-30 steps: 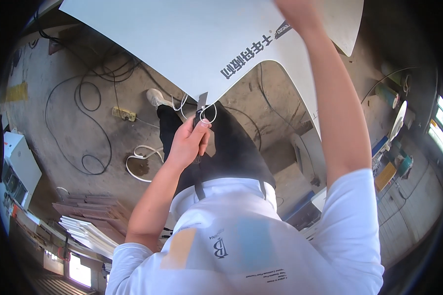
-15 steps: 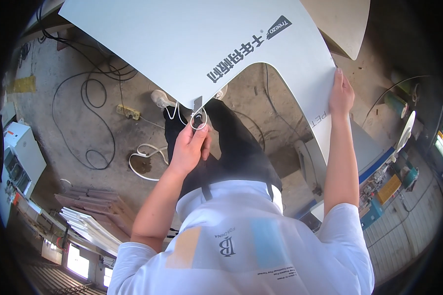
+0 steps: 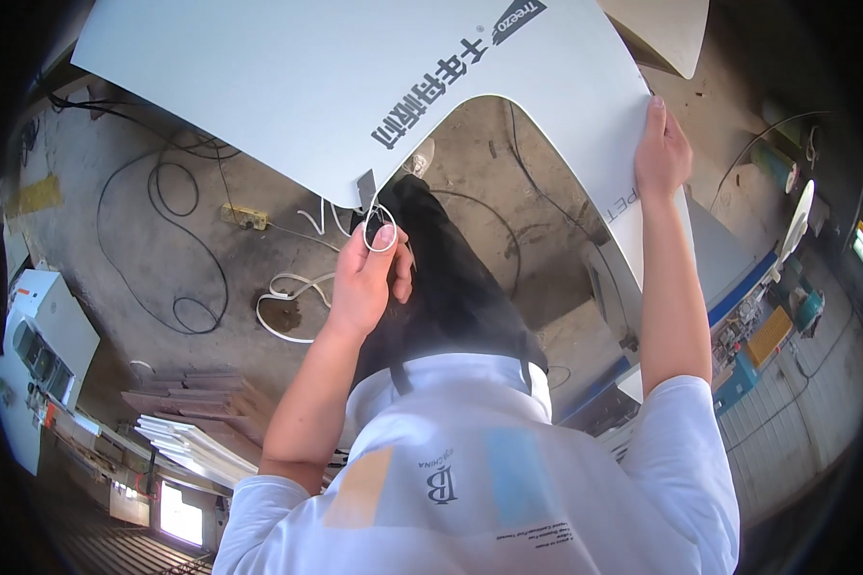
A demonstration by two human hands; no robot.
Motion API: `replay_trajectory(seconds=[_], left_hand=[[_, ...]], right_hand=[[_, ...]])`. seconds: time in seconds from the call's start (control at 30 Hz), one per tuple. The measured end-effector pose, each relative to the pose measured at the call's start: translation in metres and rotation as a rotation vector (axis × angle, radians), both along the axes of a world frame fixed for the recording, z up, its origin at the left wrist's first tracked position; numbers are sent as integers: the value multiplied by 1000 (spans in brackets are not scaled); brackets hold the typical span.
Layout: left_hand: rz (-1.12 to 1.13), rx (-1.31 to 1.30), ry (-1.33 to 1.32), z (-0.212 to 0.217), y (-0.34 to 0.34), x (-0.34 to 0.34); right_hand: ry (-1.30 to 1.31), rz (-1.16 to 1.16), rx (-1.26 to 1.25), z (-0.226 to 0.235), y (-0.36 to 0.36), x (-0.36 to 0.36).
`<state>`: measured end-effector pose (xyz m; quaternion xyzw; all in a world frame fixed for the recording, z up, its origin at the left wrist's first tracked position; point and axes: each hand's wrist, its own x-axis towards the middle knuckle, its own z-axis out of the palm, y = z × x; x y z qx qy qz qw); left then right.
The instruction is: The person uses a utility knife to trim excess material from the edge of a white panel, then uses a heat gun and a roller tool to smooth and secure the edge of the panel.
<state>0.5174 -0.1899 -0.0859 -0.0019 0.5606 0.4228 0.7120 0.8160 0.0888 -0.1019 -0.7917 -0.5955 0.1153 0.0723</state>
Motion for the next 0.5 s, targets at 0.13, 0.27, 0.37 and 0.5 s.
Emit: replay_trajectory(seconds=[0.13, 0.27, 0.37, 0.5], left_hand=[[6, -1, -7, 4, 10, 4], [-8, 11, -25, 0, 17, 3], [17, -15, -62, 0, 23, 5], [-11, 24, -53, -4, 29, 8]], right_hand=[[-19, 5, 18, -3, -1, 7], [-26, -1, 5, -3, -1, 5], [-14, 15, 17, -4, -1, 7], [-12, -1, 10, -2, -3, 6]])
